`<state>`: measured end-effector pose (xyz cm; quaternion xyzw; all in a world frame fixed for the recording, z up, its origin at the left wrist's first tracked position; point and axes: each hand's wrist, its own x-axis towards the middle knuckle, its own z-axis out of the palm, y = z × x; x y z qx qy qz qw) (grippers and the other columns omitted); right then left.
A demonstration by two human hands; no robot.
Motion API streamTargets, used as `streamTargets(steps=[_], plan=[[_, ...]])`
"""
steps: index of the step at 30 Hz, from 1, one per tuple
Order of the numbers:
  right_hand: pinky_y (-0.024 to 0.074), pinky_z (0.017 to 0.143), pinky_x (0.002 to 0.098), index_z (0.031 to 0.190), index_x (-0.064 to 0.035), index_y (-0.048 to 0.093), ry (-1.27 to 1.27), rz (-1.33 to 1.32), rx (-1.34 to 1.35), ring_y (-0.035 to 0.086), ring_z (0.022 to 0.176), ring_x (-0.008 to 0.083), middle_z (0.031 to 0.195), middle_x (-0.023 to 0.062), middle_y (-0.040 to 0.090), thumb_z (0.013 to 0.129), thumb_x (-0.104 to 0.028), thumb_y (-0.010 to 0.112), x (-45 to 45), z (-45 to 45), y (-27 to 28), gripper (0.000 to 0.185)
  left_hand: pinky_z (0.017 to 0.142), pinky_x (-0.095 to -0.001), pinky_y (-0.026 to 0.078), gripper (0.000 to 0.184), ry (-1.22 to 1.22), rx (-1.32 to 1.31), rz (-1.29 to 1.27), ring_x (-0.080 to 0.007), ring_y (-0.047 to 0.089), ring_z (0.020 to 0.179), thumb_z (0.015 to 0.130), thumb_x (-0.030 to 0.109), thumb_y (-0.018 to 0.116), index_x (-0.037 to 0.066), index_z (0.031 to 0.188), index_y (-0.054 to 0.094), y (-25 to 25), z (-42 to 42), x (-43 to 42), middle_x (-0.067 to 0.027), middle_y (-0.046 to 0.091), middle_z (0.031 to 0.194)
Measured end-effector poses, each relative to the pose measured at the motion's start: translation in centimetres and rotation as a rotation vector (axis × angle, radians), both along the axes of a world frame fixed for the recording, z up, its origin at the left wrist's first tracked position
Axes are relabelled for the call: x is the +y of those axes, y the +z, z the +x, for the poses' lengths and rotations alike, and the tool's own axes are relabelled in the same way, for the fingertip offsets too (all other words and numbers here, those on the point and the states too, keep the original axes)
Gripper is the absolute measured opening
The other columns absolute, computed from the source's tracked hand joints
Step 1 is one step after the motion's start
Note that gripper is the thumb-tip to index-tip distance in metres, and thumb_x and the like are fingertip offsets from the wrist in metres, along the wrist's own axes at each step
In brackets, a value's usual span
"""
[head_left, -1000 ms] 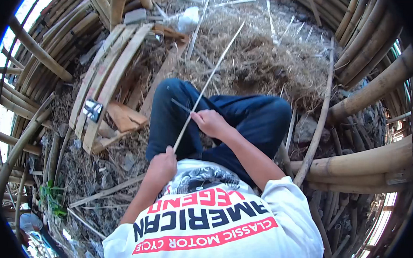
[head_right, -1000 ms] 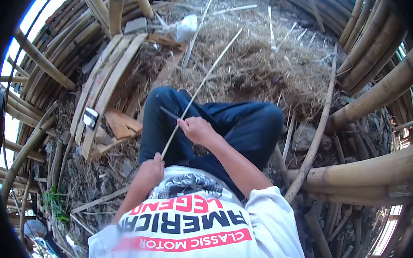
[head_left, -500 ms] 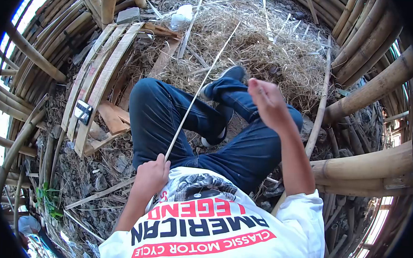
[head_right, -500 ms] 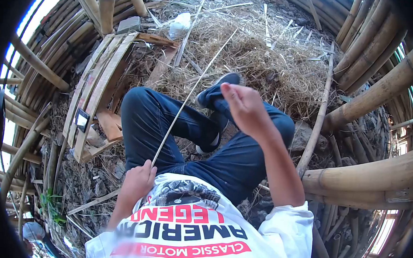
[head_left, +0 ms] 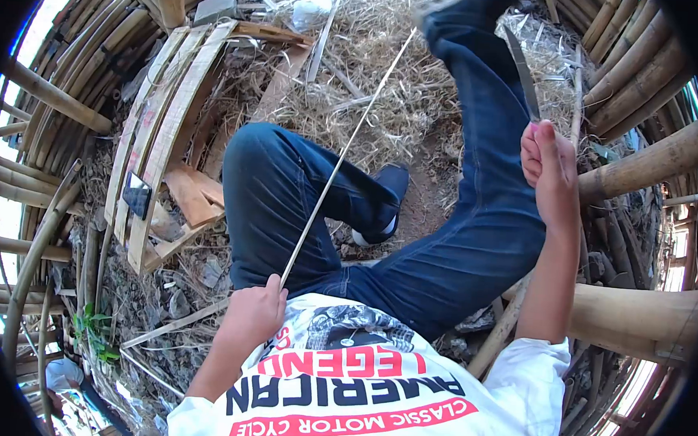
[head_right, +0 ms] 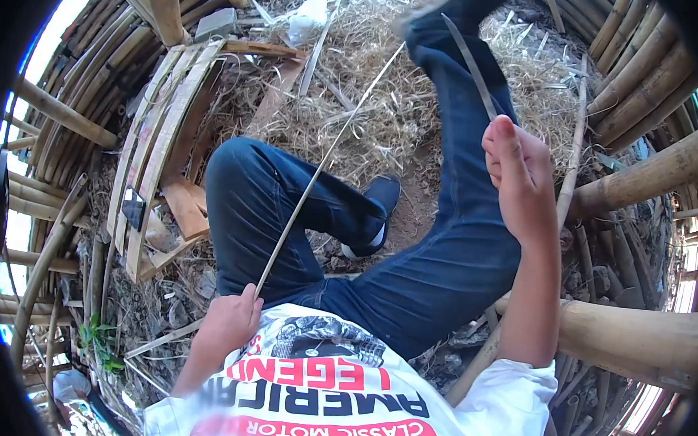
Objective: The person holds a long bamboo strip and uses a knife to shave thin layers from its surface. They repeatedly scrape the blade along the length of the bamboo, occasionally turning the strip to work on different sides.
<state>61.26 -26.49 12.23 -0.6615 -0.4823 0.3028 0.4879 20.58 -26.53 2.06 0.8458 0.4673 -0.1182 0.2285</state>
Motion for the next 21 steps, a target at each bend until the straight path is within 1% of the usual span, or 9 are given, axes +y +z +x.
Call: streamTargets(steps=[3,4,8,10,12,13,16,17,21], plan=[[0.0159,0.046,0.0202,0.070,-0.0106,0.041,0.053,0.048,0.143,0.025,0.052,0.0005,0.063,-0.0082,0.028,0.100,-0.051,0.042,-0.8,-1.3,-1.1,0.050,0.055,-0.0484,0.048,0.021,0.005,0.042,-0.028,-0.0378,0.062,0.059,0.096,0.024,0.047,0.003,0.092,0.047,1.6,-1.3,-1.1,-0.0178,0.061,0.061],[0.0159,0.046,0.0202,0.070,-0.0106,0.041,0.061,0.050,0.151,0.025,0.052,0.0005,0.063,-0.0082,0.028,0.100,-0.051,0.042,-1.1,-1.8,-1.6,0.050,0.053,-0.0474,0.048,0.021,-0.005,0.050,-0.005,-0.0368,0.062,0.056,0.095,0.024,0.048,0.003,0.092,0.047,2.1,-1.7,-1.5,-0.0171,0.061,0.060],[0.0175,0.046,0.0204,0.072,-0.0092,0.043,0.130,0.034,0.204,0.027,0.053,0.0012,0.063,-0.0078,0.029,0.100,-0.051,0.042,-1.9,-3.2,-3.5,0.050,0.056,-0.0499,0.048,0.023,0.094,0.095,-0.035,-0.0389,0.063,0.059,0.096,0.026,0.047,0.003,0.093,0.046,3.1,-1.4,-2.8,-0.0186,0.062,0.063],[0.0186,0.046,0.0205,0.073,-0.0088,0.043,0.127,0.008,0.261,0.027,0.053,0.0016,0.063,-0.0077,0.030,0.100,-0.050,0.042,-2.0,-3.6,-4.0,0.049,0.058,-0.0499,0.049,0.025,0.143,0.011,-0.056,-0.0403,0.063,0.062,0.096,0.027,0.046,0.002,0.096,0.047,1.1,-1.5,-2.9,-0.0202,0.063,0.066],[0.0196,0.046,0.0207,0.073,-0.0087,0.044,0.135,0.020,0.260,0.027,0.053,0.0019,0.063,-0.0077,0.030,0.100,-0.050,0.043,-2.2,-3.7,-4.5,0.049,0.062,-0.0504,0.050,0.027,0.117,0.001,-0.121,-0.0416,0.064,0.067,0.096,0.028,0.045,0.000,0.099,0.047,0.3,-1.1,-2.4,-0.0227,0.064,0.071],[0.0197,0.046,0.0207,0.073,-0.0086,0.044,0.158,0.005,0.267,0.027,0.053,0.0019,0.063,-0.0077,0.030,0.100,-0.050,0.042,-2.2,-3.5,-4.8,0.049,0.069,-0.0515,0.050,0.032,0.159,-0.038,-0.161,-0.0426,0.064,0.074,0.096,0.031,0.046,-0.001,0.098,0.049,1.0,-0.8,-2.0,-0.0251,0.065,0.076],[0.0194,0.046,0.0207,0.074,-0.0085,0.045,0.192,-0.029,0.273,0.027,0.052,0.0018,0.062,-0.0078,0.030,0.100,-0.049,0.042,-2.0,-3.4,-5.0,0.049,0.074,-0.0511,0.048,0.037,0.192,-0.017,-0.244,-0.0440,0.062,0.083,0.095,0.036,0.049,-0.001,0.097,0.053,0.9,-0.8,-1.1,-0.0270,0.064,0.084],[0.0190,0.046,0.0208,0.074,-0.0086,0.045,0.181,-0.036,0.291,0.027,0.052,0.0018,0.062,-0.0079,0.030,0.100,-0.049,0.042,-1.9,-3.5,-5.2,0.049,0.076,-0.0501,0.047,0.039,0.190,-0.010,-0.279,-0.0432,0.063,0.085,0.093,0.038,0.052,-0.001,0.094,0.057,0.7,-0.7,-0.9,-0.0249,0.066,0.086],[0.0180,0.045,0.0209,0.074,-0.0085,0.045,0.171,-0.057,0.325,0.027,0.052,0.0017,0.063,-0.0078,0.030,0.100,-0.049,0.042,-1.9,-4.1,-6.3,0.049,0.077,-0.0479,0.048,0.041,0.169,-0.015,-0.364,-0.0415,0.064,0.084,0.093,0.040,0.054,-0.001,0.096,0.059,0.8,-0.6,-0.2,-0.0247,0.066,0.086]])
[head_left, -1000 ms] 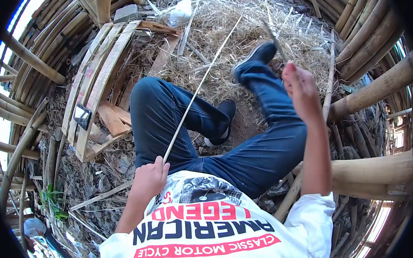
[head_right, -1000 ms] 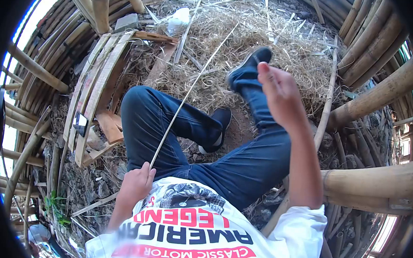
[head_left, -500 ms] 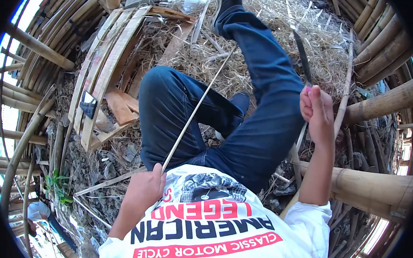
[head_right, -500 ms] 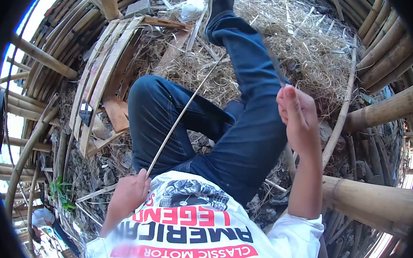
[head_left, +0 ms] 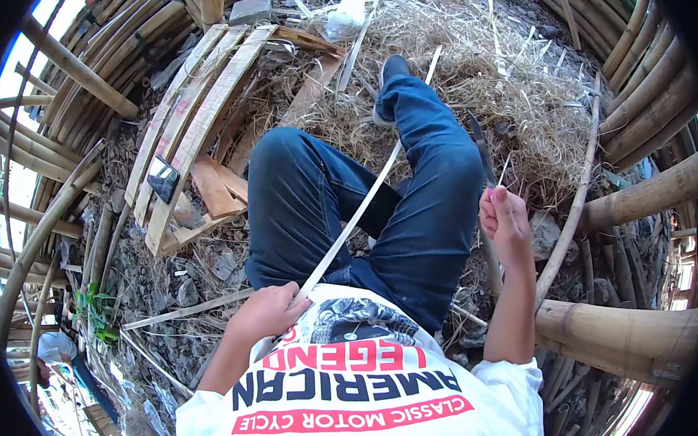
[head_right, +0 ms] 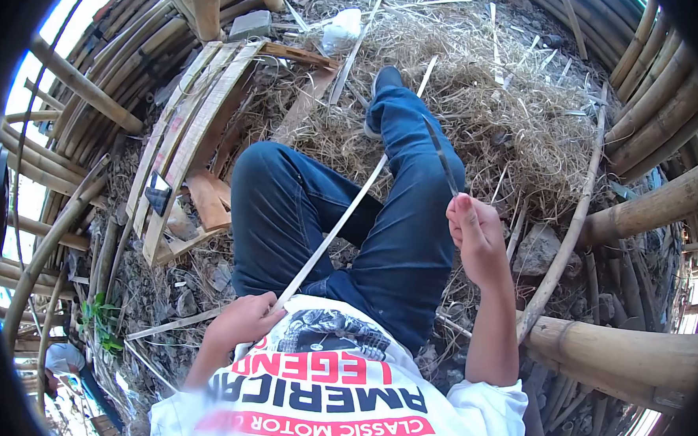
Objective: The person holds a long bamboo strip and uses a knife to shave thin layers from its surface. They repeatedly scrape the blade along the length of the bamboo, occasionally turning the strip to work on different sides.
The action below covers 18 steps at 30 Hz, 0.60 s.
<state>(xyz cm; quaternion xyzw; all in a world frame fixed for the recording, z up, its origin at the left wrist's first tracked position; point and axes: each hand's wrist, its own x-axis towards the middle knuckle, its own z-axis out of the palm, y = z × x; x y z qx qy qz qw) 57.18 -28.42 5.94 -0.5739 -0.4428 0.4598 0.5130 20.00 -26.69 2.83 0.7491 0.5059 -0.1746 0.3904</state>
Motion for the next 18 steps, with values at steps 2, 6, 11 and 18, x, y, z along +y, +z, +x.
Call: streamTargets(steps=[2,6,11,18], plan=[[0.0181,0.045,0.0209,0.074,-0.0084,0.045,-0.002,-0.006,0.012,0.027,0.052,0.0018,0.063,-0.0077,0.030,0.101,-0.049,0.042,-0.2,-0.1,-0.5,0.049,0.077,-0.0477,0.049,0.041,-0.003,0.003,-0.022,-0.0414,0.064,0.084,0.093,0.040,0.054,-0.001,0.097,0.059,-0.1,0.1,0.2,-0.0245,0.066,0.086],[0.0193,0.046,0.0207,0.074,-0.0084,0.045,-0.002,-0.045,0.021,0.028,0.053,0.0020,0.063,-0.0074,0.030,0.101,-0.049,0.042,-0.3,-0.1,-0.9,0.048,0.074,-0.0473,0.049,0.040,0.043,-0.006,0.010,-0.0408,0.064,0.082,0.092,0.038,0.055,-0.001,0.096,0.060,-0.5,0.3,-0.3,-0.0241,0.066,0.084],[0.0214,0.047,0.0206,0.074,-0.0083,0.045,0.050,-0.078,0.008,0.029,0.054,0.0022,0.063,-0.0071,0.032,0.101,-0.049,0.041,0.2,0.1,-1.9,0.049,0.071,-0.0457,0.050,0.036,0.137,-0.036,0.001,-0.0392,0.065,0.079,0.088,0.036,0.061,0.001,0.093,0.063,-0.9,0.3,-0.4,-0.0217,0.067,0.080],[0.0232,0.048,0.0205,0.073,-0.0076,0.045,0.172,-0.038,0.013,0.030,0.055,0.0027,0.063,-0.0065,0.032,0.101,-0.048,0.040,1.2,-1.9,-2.0,0.049,0.065,-0.0391,0.048,0.035,0.333,-0.009,-0.023,-0.0314,0.064,0.069,0.083,0.037,0.070,0.003,0.090,0.065,-1.3,-0.1,-1.3,-0.0149,0.066,0.074]])
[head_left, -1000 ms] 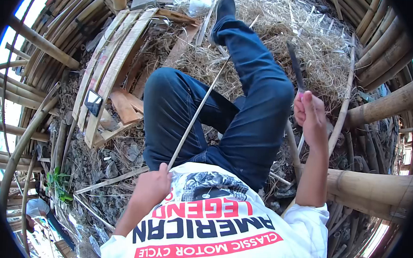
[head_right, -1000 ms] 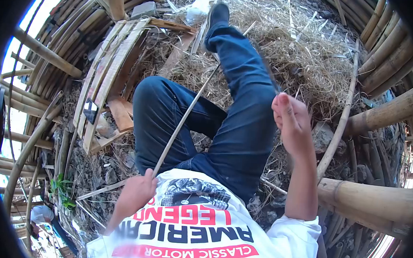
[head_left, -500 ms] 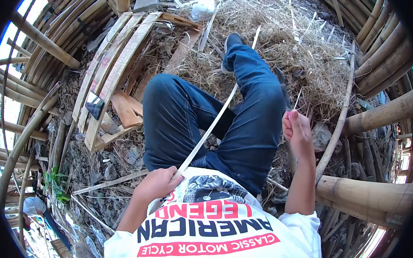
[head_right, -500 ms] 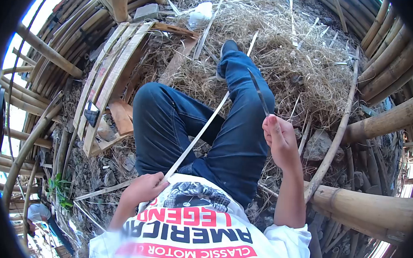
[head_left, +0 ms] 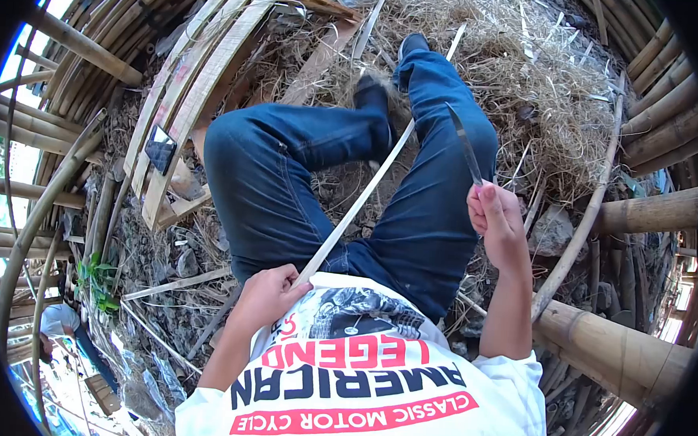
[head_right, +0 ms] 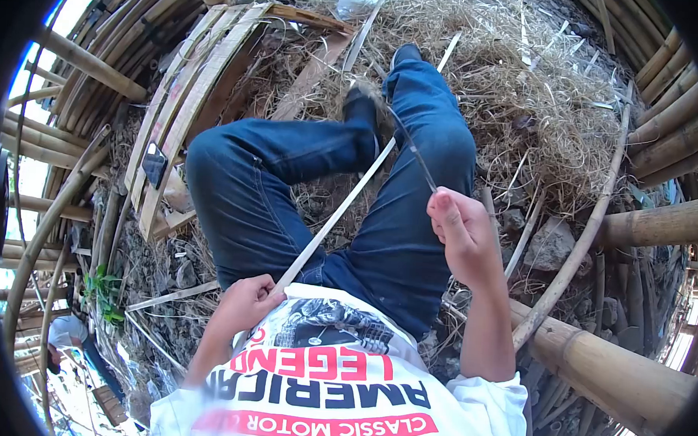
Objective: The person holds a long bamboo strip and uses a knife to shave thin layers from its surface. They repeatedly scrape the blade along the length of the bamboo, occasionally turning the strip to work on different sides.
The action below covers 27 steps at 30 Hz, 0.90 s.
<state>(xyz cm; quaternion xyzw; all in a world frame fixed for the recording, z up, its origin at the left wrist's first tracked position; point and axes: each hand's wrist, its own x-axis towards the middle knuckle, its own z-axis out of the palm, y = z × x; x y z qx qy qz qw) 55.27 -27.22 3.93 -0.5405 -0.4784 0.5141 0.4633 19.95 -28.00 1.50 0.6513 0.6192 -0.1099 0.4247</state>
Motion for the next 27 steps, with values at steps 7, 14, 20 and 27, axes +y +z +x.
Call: streamTargets(steps=[7,14,20,27], plan=[[0.0232,0.048,0.0207,0.073,-0.0071,0.046,0.022,0.074,0.023,0.030,0.056,0.0021,0.063,-0.0068,0.033,0.102,-0.043,0.041,-0.1,-1.6,1.2,0.046,0.054,-0.0323,0.042,0.031,0.103,-0.152,-0.022,-0.0157,0.054,0.055,0.082,0.031,0.073,0.001,0.085,0.064,-2.6,-1.7,0.0,-0.0066,0.059,0.061],[0.0248,0.049,0.0208,0.073,-0.0067,0.046,0.010,0.095,-0.042,0.031,0.056,0.0024,0.063,-0.0061,0.035,0.102,-0.043,0.042,-0.3,-2.1,2.7,0.047,0.049,-0.0229,0.033,0.023,0.248,-0.511,-0.113,-0.0038,0.044,0.056,0.085,0.018,0.071,0.002,0.079,0.056,-4.1,-3.4,-0.4,0.0039,0.051,0.060],[0.0196,0.048,0.0204,0.076,-0.0061,0.046,0.041,0.099,0.070,0.027,0.056,0.0021,0.065,-0.0070,0.030,0.101,-0.044,0.043,-1.6,-2.5,3.9,0.046,0.052,-0.0344,0.041,0.015,-0.055,-0.181,0.503,-0.0206,0.052,0.057,0.082,0.010,0.066,0.005,0.079,0.052,3.4,-1.7,-2.2,-0.0074,0.052,0.065],[0.0198,0.047,0.0209,0.075,-0.0059,0.045,0.029,0.077,0.053,0.027,0.055,0.0021,0.065,-0.0070,0.031,0.102,-0.044,0.042,-2.1,-2.3,2.9,0.046,0.057,-0.0406,0.045,0.019,-0.213,0.116,0.817,-0.0297,0.057,0.071,0.074,0.006,0.066,0.006,0.083,0.050,2.3,-4.9,-1.6,-0.0100,0.052,0.073]])
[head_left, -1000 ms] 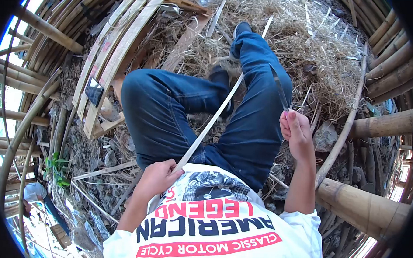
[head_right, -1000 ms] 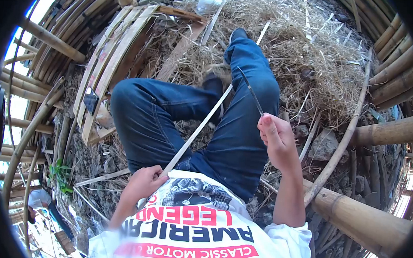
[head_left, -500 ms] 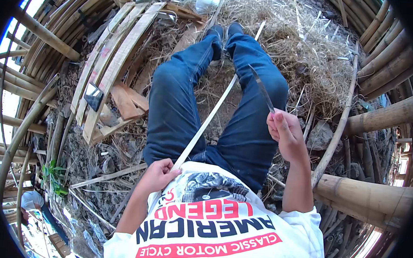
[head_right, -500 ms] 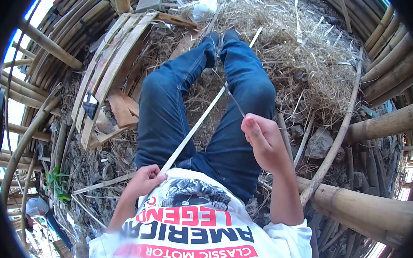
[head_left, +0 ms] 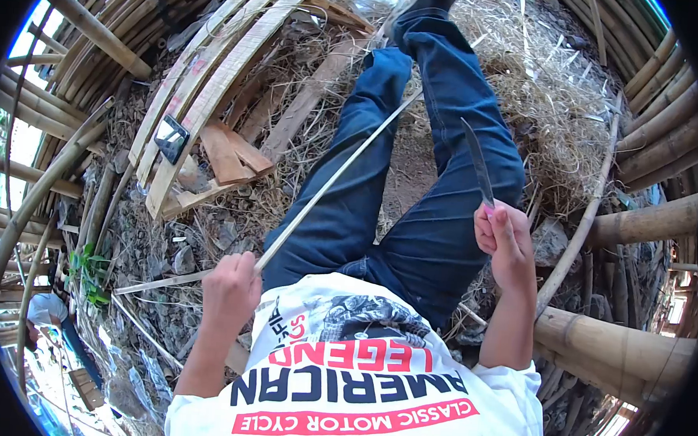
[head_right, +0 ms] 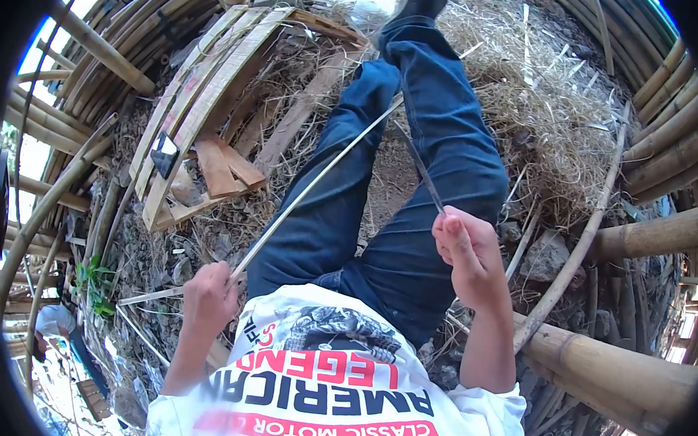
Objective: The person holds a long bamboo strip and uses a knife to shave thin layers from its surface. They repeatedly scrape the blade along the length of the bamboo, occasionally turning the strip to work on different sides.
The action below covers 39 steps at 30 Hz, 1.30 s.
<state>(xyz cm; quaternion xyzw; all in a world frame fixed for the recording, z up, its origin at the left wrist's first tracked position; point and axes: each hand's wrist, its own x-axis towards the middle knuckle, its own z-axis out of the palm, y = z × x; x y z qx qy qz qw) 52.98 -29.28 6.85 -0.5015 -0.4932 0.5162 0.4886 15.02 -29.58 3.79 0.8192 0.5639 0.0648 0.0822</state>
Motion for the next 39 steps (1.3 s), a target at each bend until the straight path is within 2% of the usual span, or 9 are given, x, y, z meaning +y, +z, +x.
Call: streamTargets(steps=[14,17,19,26,30,31,32,34,39], plan=[[0.0318,0.046,0.0317,0.073,-0.0001,0.049,-0.013,0.059,-0.324,0.039,0.048,0.0130,0.053,0.0079,0.041,0.100,-0.031,0.049,3.5,-5.2,-6.1,0.041,0.066,-0.0491,0.048,0.038,0.095,-0.028,-0.602,-0.0425,0.062,0.071,0.089,0.033,0.061,0.004,0.108,0.047,2.7,3.6,1.6,-0.0235,0.063,0.074],[0.0378,0.048,0.0400,0.073,-0.0003,0.051,0.014,0.057,-0.355,0.053,0.052,0.0377,0.057,0.0193,0.050,0.099,-0.029,0.051,2.9,-8.2,-9.2,0.039,0.058,-0.0416,0.048,0.032,0.089,-0.207,-0.746,-0.0299,0.062,0.058,0.092,0.031,0.059,0.002,0.099,0.049,1.3,3.1,2.1,-0.0144,0.061,0.066],[0.0430,0.051,0.0439,0.076,-0.0024,0.054,0.088,0.056,-0.421,0.059,0.060,0.0389,0.061,0.0192,0.056,0.096,-0.030,0.055,2.4,-10.0,-9.4,0.034,0.054,-0.0289,0.046,0.028,0.352,-0.609,-1.232,-0.0119,0.055,0.054,0.098,0.028,0.052,0.000,0.094,0.055,1.3,2.8,3.1,-0.0042,0.057,0.066],[0.0474,0.051,0.0423,0.075,-0.0042,0.056,0.208,0.176,-0.512,0.061,0.057,0.0348,0.064,0.0155,0.061,0.093,-0.029,0.057,0.8,-12.0,-9.0,0.031,0.056,-0.0207,0.042,0.027,0.103,-0.768,-1.602,-0.0044,0.050,0.063,0.101,0.028,0.048,0.003,0.099,0.059,-1.3,1.6,2.7,0.0044,0.056,0.073],[0.0465,0.051,0.0417,0.072,-0.0043,0.056,0.310,0.151,-0.624,0.060,0.055,0.0344,0.061,0.0149,0.059,0.092,-0.028,0.058,0.2,-10.6,-8.2,0.032,0.057,-0.0210,0.041,0.025,0.051,-0.840,-1.466,-0.0048,0.046,0.061,0.099,0.027,0.050,0.004,0.094,0.059,-0.7,1.7,4.0,0.0056,0.050,0.068],[0.0465,0.051,0.0415,0.072,-0.0047,0.056,0.331,0.131,-0.643,0.060,0.055,0.0341,0.061,0.0146,0.059,0.091,-0.030,0.059,0.2,-10.4,-7.8,0.032,0.058,-0.0240,0.040,0.023,-0.061,-0.751,-0.945,-0.0061,0.048,0.066,0.097,0.025,0.054,0.003,0.092,0.057,-0.6,2.1,4.3,0.0025,0.050,0.071],[0.0465,0.051,0.0415,0.072,-0.0047,0.056,0.329,0.117,-0.638,0.060,0.055,0.0341,0.061,0.0146,0.059,0.091,-0.030,0.059,0.3,-10.2,-7.4,0.032,0.059,-0.0285,0.040,0.019,0.074,-0.573,-0.755,-0.0132,0.052,0.070,0.090,0.022,0.061,0.004,0.093,0.056,0.4,2.1,4.6,-0.0039,0.052,0.075],[0.0465,0.051,0.0413,0.073,-0.0049,0.057,0.408,0.083,-0.752,0.060,0.055,0.0339,0.061,0.0146,0.060,0.091,-0.033,0.060,0.4,-9.8,-6.2,0.034,0.063,-0.0343,0.041,0.026,-0.186,-0.247,-0.148,-0.0231,0.053,0.072,0.085,0.028,0.064,0.003,0.092,0.057,2.8,3.7,5.6,-0.0086,0.054,0.081],[0.0488,0.049,0.0400,0.075,-0.0031,0.061,0.547,0.053,-0.884,0.063,0.053,0.0317,0.061,0.0155,0.063,0.095,-0.040,0.052,0.3,-9.7,-4.2,0.043,0.077,-0.0419,0.040,0.025,-0.419,-0.168,-0.037,-0.0306,0.052,0.088,0.082,0.024,0.064,0.003,0.093,0.057,2.2,5.0,7.2,-0.0132,0.054,0.090]])
